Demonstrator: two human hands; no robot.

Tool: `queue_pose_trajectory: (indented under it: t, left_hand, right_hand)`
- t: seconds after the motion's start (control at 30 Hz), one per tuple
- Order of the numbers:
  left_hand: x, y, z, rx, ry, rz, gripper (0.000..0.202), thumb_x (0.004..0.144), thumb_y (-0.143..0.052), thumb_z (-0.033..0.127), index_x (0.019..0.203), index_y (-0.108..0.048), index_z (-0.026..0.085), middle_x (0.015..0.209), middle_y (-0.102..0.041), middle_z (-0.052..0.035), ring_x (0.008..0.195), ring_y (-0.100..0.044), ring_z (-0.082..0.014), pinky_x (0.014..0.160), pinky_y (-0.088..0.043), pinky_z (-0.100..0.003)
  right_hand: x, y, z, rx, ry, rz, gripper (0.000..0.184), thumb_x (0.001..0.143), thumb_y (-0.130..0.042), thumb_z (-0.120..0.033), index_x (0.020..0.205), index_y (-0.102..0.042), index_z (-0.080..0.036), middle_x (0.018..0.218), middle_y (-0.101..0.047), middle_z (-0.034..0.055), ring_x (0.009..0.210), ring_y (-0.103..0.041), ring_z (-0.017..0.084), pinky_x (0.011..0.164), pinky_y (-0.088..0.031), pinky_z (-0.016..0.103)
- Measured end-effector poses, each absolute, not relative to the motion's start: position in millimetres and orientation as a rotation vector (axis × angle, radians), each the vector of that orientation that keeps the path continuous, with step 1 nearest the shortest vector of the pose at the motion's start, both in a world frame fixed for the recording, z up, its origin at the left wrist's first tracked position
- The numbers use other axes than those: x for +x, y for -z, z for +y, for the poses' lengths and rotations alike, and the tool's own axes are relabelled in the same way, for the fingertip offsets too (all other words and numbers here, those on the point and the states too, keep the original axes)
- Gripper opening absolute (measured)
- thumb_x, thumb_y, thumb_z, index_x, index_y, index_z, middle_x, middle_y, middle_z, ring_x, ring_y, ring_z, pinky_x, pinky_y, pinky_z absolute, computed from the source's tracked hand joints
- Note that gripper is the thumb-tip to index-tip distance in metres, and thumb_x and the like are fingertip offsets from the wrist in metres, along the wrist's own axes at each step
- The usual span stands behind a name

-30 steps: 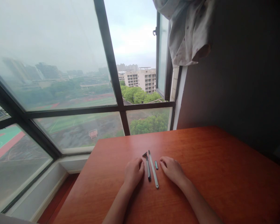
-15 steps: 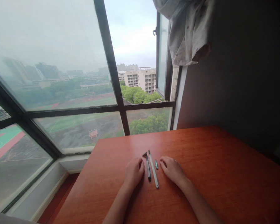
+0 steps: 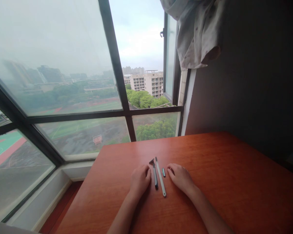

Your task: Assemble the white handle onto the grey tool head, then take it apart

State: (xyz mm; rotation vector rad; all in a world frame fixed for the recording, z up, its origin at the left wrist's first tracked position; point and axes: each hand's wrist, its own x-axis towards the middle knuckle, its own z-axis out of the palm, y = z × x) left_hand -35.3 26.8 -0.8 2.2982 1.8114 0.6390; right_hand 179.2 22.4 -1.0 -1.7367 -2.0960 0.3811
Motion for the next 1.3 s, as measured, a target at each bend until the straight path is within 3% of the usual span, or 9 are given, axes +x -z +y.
queue_pose_trajectory:
  t: [1.3]
  left_hand:
    - [-35.1,0.0,26.8,2.301,-0.631,1.812,0.021,0.089,-0.042,0.024,0.073,-0.055,0.020,0.079,-0.064,-0.0038,0.074,-0.057,-0.0164,0.065,-0.033,-0.025]
  right_hand:
    - [177.4,-5.6,20.6,-1.766,-0.398,-2.115,0.023,0.091,-0.043,-0.025,0.093,-0.066,-0.023,0.096,-0.070,0.0049,0.090,-0.063,0.019,0.072,-0.038,0.024]
